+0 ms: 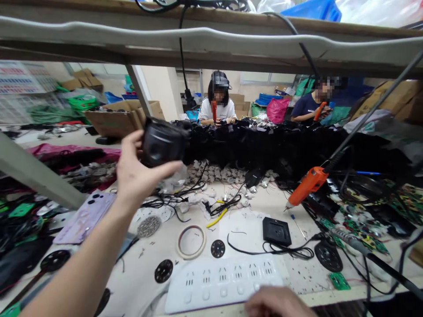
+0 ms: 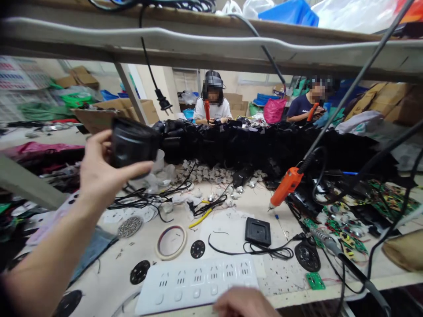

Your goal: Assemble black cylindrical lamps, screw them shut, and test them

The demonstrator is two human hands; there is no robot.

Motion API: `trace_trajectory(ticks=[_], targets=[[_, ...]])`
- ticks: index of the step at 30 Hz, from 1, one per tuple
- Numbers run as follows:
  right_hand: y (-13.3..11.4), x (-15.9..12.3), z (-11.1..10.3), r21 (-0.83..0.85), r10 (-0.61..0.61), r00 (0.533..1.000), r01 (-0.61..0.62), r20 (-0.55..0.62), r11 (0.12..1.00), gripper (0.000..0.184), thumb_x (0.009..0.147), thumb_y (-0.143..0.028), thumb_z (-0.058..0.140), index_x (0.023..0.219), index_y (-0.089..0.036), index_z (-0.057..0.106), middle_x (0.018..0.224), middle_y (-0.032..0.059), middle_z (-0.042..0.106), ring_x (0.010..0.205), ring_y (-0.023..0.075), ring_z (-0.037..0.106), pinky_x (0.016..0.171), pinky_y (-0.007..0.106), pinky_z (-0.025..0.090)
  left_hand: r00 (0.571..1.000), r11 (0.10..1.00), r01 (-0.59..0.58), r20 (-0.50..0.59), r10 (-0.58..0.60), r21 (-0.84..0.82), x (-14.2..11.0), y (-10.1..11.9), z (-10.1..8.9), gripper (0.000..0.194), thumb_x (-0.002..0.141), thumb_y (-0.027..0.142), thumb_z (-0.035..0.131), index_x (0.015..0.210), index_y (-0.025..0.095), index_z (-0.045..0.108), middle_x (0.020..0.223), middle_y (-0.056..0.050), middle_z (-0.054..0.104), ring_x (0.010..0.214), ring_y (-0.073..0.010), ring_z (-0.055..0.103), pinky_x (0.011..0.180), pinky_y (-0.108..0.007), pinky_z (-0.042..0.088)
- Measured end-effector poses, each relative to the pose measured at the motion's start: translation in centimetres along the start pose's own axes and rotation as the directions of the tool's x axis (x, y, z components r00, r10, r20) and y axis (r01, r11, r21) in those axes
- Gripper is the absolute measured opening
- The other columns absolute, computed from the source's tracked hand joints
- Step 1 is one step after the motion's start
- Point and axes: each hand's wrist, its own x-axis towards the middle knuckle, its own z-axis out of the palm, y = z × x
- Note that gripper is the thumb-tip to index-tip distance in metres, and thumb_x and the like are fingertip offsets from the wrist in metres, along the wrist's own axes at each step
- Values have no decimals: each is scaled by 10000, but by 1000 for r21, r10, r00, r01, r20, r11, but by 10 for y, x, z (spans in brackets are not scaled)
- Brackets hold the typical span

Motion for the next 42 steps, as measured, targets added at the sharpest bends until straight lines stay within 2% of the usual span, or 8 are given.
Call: trace_trajectory(ticks=[8, 13, 19, 26, 29, 35, 38, 42], targets=[[-45, 78, -9, 562, -57, 998, 60, -22, 825, 693, 795, -714, 546, 1329, -278, 479, 1155, 97, 622, 932, 231, 639, 784, 391, 517, 678, 700, -708, 369, 635, 96, -164, 7, 54, 673, 782, 42, 566, 1360, 375, 479, 1184, -99, 580, 1055, -298, 549, 923, -469, 424], [-44, 91, -16, 385, -92, 996, 92, -18, 918, 426, 662, -405, 775, 1033, -220, 676, 1053, 40, 653, 960, 226, 596, 832, 333, 475, 754, 893, -442, 505, 419, -80, -173, 5, 49, 768, 786, 189, 642, 1463, 355, 319, 1324, -117, 496, 1181, -322, 497, 970, -488, 433], [-37, 110, -30, 253, -249, 967, 226, 60, 941, 541, 636, -311, 792, 1146, -226, 630, 1183, 50, 623, 1100, 241, 566, 972, 362, 422, 585, 987, 47, 805, 99, -155, -150, 3, 52, 859, 656, 356, 781, 1409, 273, 374, 1322, -100, 552, 1173, -312, 551, 969, -459, 475], [-30, 109, -32, -331, -316, 921, 232, -228, 915, 365, 770, -326, 674, 1114, -206, 642, 1117, 93, 655, 964, 248, 641, 877, 408, 511, 734, 994, 4, 676, 68, -105, -172, 2, 80, 692, 663, 133, 684, 1315, 207, 467, 1200, -110, 540, 1139, -290, 519, 970, -463, 465], [-28, 88, -38, -599, -564, 759, 296, -326, 744, 152, 849, -280, 606, 957, -207, 684, 971, 88, 680, 940, 242, 634, 874, 412, 504, 713, 996, -31, 696, 83, -88, -179, 7, 89, 681, 664, 126, 669, 1313, 211, 481, 1180, -108, 542, 1109, -292, 519, 941, -462, 480], [-32, 70, -80, -617, -618, -75, 220, -783, 755, 437, 797, -359, 695, 1162, -167, 552, 1139, 146, 575, 1010, 248, 601, 842, 418, 526, 664, 997, -31, 744, 77, -75, -183, 8, 104, 681, 665, 153, 710, 1309, 192, 493, 1213, -111, 538, 1127, -297, 502, 950, -461, 480], [-33, 94, -118, -389, -438, 105, 312, -893, 867, 800, 654, -447, 781, 1306, -168, 411, 1265, 161, 528, 1111, 268, 568, 920, 442, 493, 647, 992, -29, 753, 114, -126, -182, 3, 108, 707, 676, 166, 727, 1333, 229, 472, 1278, -104, 517, 1170, -296, 492, 981, -468, 467], [-37, 123, -142, -254, -354, 315, 317, -881, 914, 579, 630, -510, 761, 1037, -144, 571, 930, 73, 652, 880, 242, 630, 886, 437, 487, 586, 983, -14, 795, 156, -183, -176, 2, 107, 728, 687, 172, 734, 1351, 270, 451, 1335, -94, 500, 1221, -303, 475, 1023, -484, 439]])
